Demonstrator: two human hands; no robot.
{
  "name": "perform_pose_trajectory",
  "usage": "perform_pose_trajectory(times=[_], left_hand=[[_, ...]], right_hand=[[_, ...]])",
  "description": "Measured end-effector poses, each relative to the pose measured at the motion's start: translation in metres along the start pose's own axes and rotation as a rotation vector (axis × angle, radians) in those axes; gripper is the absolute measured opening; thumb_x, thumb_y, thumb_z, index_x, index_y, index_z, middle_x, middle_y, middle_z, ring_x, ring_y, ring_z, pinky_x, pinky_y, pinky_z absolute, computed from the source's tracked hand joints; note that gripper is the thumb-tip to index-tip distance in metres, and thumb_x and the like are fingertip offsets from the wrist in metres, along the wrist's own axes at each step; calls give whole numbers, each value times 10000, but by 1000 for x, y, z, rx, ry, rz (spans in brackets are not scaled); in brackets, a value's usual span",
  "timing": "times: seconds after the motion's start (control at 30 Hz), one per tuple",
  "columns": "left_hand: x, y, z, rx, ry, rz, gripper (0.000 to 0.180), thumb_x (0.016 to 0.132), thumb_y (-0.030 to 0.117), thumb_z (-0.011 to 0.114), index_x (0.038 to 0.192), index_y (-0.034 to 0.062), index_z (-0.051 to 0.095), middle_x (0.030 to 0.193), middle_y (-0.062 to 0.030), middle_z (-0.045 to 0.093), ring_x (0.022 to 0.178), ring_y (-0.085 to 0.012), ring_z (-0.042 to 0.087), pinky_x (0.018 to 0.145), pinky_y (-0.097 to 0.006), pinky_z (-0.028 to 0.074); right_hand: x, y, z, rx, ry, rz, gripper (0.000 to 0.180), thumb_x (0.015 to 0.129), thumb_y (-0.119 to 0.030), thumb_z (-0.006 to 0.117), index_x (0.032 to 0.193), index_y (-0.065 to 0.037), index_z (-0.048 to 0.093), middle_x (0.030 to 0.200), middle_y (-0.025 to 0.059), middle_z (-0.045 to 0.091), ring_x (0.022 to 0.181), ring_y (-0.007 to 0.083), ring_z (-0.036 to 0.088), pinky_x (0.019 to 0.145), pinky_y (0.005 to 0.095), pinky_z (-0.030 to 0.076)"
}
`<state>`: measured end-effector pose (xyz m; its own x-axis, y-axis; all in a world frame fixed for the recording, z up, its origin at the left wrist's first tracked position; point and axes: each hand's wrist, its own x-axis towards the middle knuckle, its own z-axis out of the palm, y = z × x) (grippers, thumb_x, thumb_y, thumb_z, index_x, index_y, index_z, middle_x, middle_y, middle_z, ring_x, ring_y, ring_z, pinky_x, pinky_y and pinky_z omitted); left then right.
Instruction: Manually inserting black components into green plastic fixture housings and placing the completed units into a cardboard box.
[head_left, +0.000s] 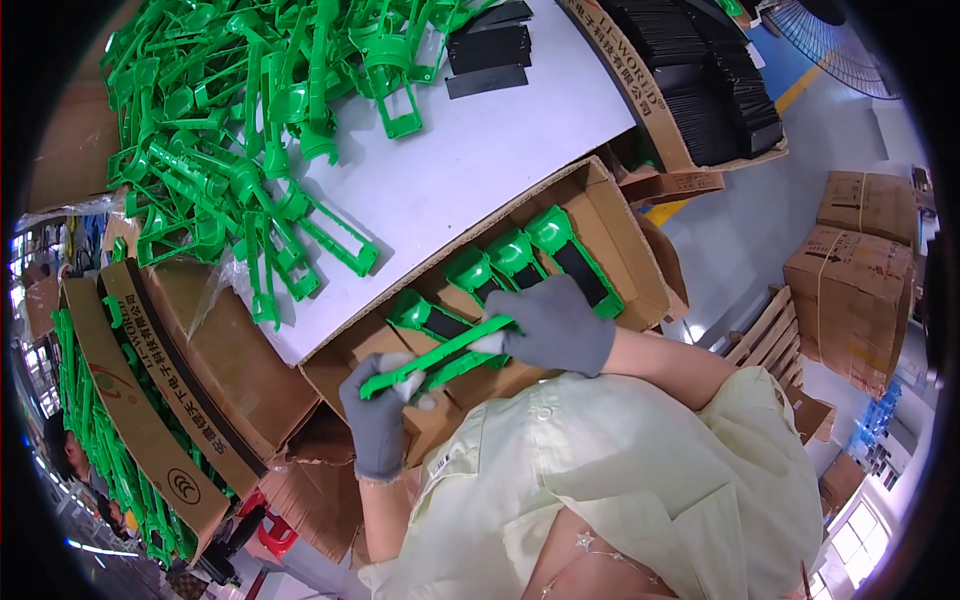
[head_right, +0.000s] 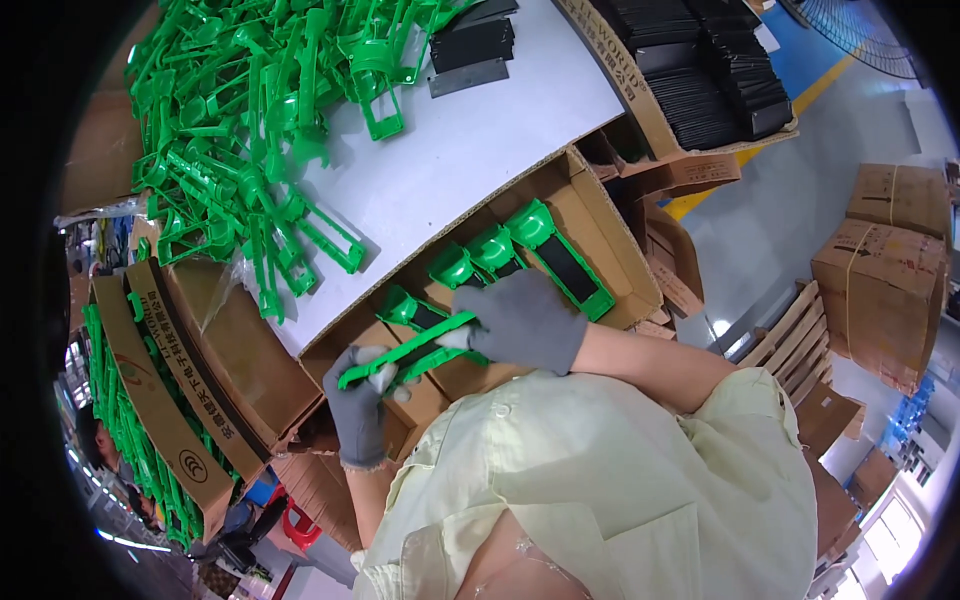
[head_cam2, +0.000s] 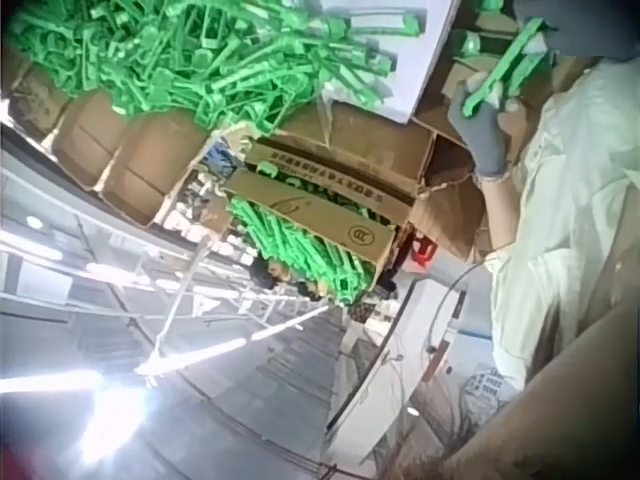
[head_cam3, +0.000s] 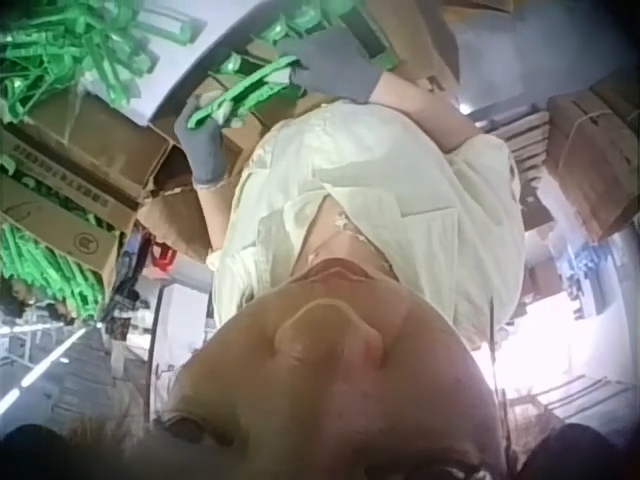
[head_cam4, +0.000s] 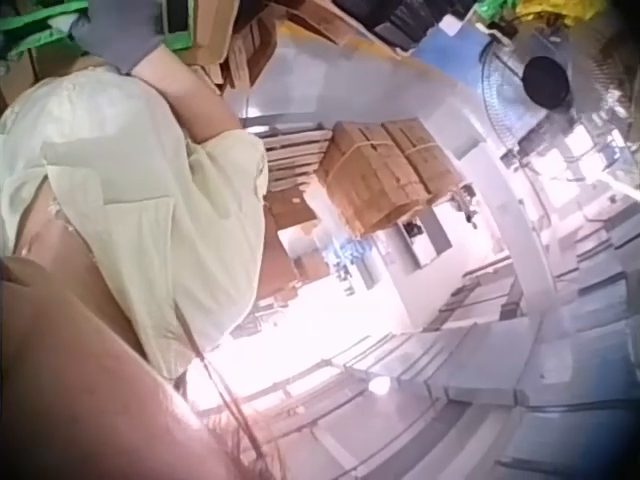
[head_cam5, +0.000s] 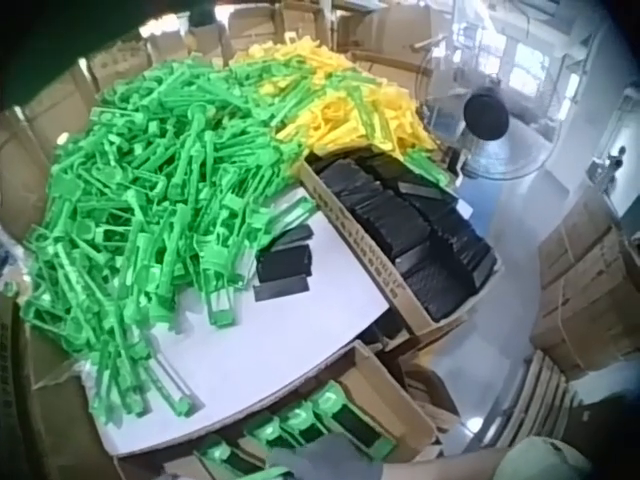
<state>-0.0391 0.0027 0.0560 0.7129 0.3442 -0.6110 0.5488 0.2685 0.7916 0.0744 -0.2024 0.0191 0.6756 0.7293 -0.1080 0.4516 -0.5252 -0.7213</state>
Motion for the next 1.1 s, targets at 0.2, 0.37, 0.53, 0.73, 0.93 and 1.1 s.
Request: perform_pose_trajectory(times=[0.2,0.37,0.53,0.73,0.93,1.1], left_hand=[[1,-2,-65,133,20,-83,138,811,9,590,933,-48,561,802,-143,645,638,-195,653,521,-245,519],[28,-1,-61,518,-9,-223,290,758,117,710,948,-37,553,774,-130,640,634,-199,656,522,-266,519],[42,-23,-24,1271,253,184,514,707,382,766,978,-9,570,753,-215,636,719,-390,625,625,-438,497],[81,74,-66,1371,519,679,158,719,171,674,871,131,667,715,-120,632,642,-318,617,567,-427,493],[106,92,-122,1560,569,522,356,723,189,677,1064,111,611,1002,-131,624,974,-339,565,813,-420,477],[115,41,-124,1454,670,210,414,709,267,729,1077,104,629,1043,-149,642,983,-331,587,842,-421,467]], right_hand=[[73,12,-66,44,129,25,239,779,-301,703,962,-154,657,840,49,667,661,220,639,611,303,506],[149,119,-112,-585,446,-80,206,798,-269,661,954,-137,647,937,41,611,824,235,627,712,355,496],[161,120,-112,-650,381,10,308,747,-337,704,962,-133,623,971,43,593,861,235,615,727,364,487],[155,120,-109,-569,342,78,337,736,-347,716,918,-92,591,964,57,606,831,240,609,710,362,476],[139,108,-108,-340,314,165,347,759,-337,713,863,-47,554,756,87,587,692,231,581,637,330,443],[118,100,-97,193,425,227,241,838,-238,675,859,-46,530,666,30,544,614,110,528,565,250,413]])
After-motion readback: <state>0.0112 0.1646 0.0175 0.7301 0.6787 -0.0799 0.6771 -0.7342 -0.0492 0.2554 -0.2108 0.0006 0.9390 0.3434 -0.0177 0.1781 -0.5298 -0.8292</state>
